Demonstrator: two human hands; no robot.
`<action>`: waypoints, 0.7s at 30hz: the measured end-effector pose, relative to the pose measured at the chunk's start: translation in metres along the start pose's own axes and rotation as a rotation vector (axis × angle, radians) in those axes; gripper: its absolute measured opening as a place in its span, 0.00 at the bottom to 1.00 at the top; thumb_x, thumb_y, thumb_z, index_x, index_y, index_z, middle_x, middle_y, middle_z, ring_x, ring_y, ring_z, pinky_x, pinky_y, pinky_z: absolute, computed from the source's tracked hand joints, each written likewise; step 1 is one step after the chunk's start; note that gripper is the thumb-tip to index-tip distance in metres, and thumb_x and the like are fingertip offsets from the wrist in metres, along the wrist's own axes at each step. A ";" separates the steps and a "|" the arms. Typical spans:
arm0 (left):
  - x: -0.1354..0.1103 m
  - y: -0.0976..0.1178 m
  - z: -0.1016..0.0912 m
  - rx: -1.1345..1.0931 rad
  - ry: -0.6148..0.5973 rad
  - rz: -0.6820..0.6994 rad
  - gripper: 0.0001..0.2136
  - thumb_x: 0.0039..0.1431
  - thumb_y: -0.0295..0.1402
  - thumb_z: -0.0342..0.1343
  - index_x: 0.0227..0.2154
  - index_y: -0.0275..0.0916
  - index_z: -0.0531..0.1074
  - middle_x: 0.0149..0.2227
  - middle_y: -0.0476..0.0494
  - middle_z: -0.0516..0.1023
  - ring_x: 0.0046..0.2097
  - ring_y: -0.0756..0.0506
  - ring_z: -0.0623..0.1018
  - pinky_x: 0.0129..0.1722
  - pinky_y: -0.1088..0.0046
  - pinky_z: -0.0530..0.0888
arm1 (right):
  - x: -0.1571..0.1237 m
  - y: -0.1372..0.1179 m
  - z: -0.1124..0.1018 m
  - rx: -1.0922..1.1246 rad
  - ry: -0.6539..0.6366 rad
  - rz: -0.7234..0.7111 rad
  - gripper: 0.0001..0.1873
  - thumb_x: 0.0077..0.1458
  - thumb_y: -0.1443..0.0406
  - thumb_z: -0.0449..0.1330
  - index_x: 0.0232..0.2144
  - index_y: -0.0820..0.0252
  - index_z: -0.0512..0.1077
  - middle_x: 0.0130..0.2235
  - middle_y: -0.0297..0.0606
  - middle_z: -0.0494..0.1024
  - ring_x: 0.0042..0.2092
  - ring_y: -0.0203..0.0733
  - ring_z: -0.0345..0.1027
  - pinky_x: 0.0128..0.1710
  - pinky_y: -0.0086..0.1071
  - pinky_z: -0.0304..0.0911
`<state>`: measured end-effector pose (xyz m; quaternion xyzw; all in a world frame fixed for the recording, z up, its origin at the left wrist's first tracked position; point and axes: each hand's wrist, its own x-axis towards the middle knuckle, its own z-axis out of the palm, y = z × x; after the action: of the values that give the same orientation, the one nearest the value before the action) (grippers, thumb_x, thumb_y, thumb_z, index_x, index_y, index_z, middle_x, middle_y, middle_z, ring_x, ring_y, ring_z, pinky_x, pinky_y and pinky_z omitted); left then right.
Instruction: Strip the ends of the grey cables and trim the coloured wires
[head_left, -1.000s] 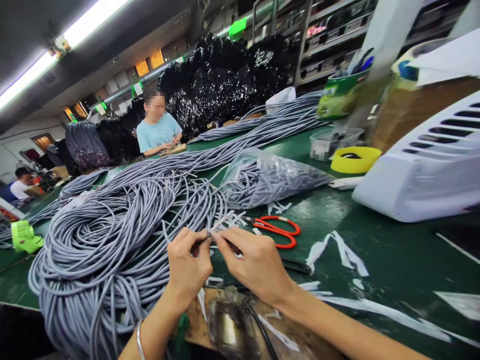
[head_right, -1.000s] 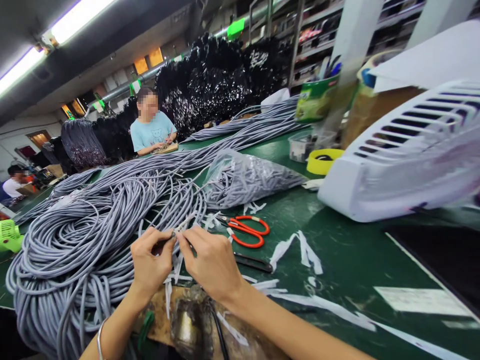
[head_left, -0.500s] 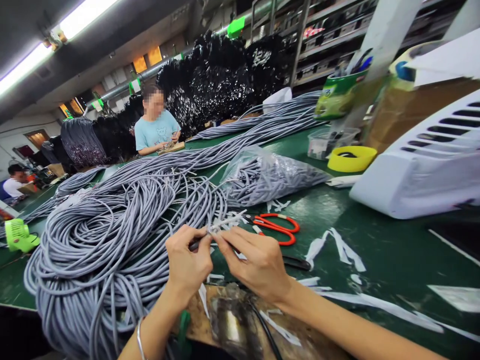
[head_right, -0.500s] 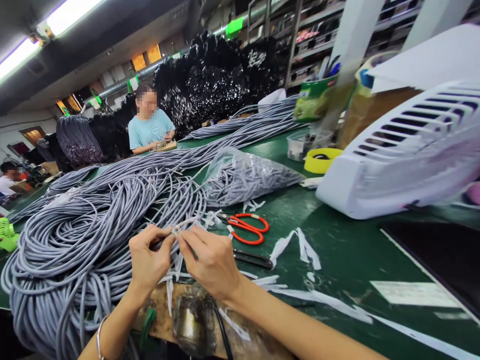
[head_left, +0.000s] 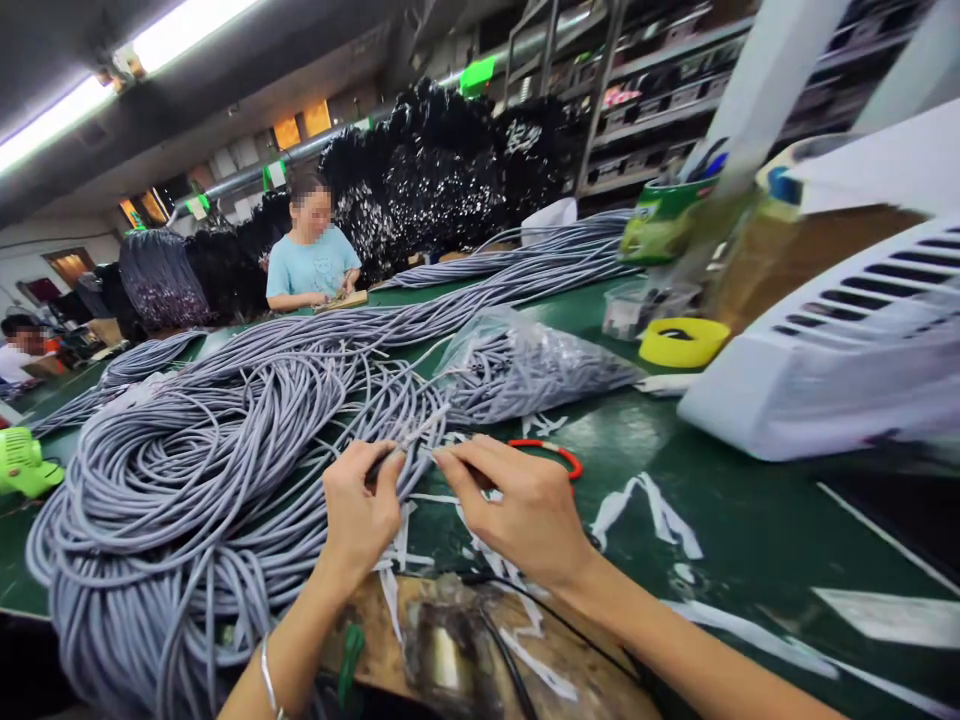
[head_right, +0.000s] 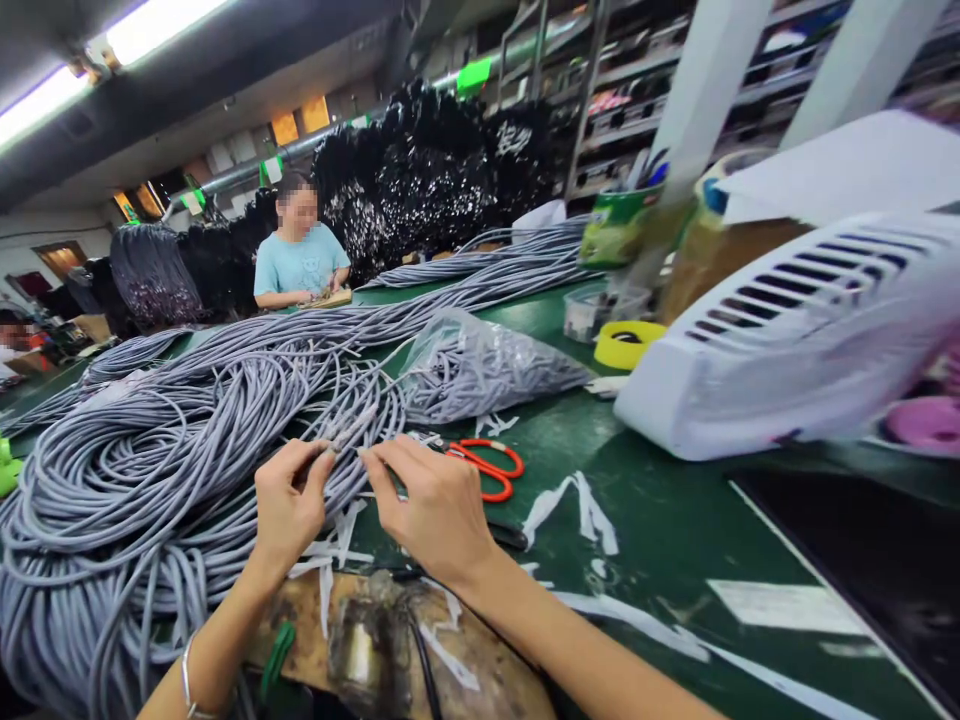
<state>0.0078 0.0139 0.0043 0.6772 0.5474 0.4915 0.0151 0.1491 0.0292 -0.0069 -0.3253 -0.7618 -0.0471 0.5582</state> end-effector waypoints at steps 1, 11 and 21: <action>-0.001 0.001 0.000 0.000 0.010 0.022 0.07 0.55 0.28 0.50 0.28 0.34 0.74 0.24 0.46 0.73 0.25 0.50 0.71 0.26 0.76 0.66 | 0.002 0.005 0.000 -0.020 -0.025 0.039 0.14 0.57 0.68 0.51 0.21 0.63 0.69 0.20 0.36 0.71 0.20 0.33 0.63 0.22 0.27 0.55; -0.006 0.007 0.000 -0.035 0.002 0.058 0.10 0.57 0.30 0.48 0.28 0.34 0.73 0.23 0.45 0.75 0.23 0.50 0.72 0.24 0.76 0.67 | -0.001 0.001 0.004 0.053 -0.089 0.089 0.17 0.58 0.66 0.48 0.21 0.62 0.70 0.20 0.35 0.71 0.21 0.33 0.63 0.23 0.26 0.55; -0.011 0.011 0.007 0.096 0.054 0.250 0.08 0.54 0.24 0.51 0.31 0.36 0.75 0.26 0.44 0.76 0.26 0.50 0.73 0.28 0.77 0.71 | 0.005 0.003 0.001 0.118 -0.127 0.250 0.20 0.58 0.64 0.48 0.15 0.61 0.66 0.14 0.30 0.64 0.16 0.30 0.55 0.17 0.25 0.50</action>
<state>0.0212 0.0049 0.0002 0.7267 0.4817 0.4807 -0.0934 0.1490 0.0341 -0.0040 -0.3864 -0.7508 0.0884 0.5285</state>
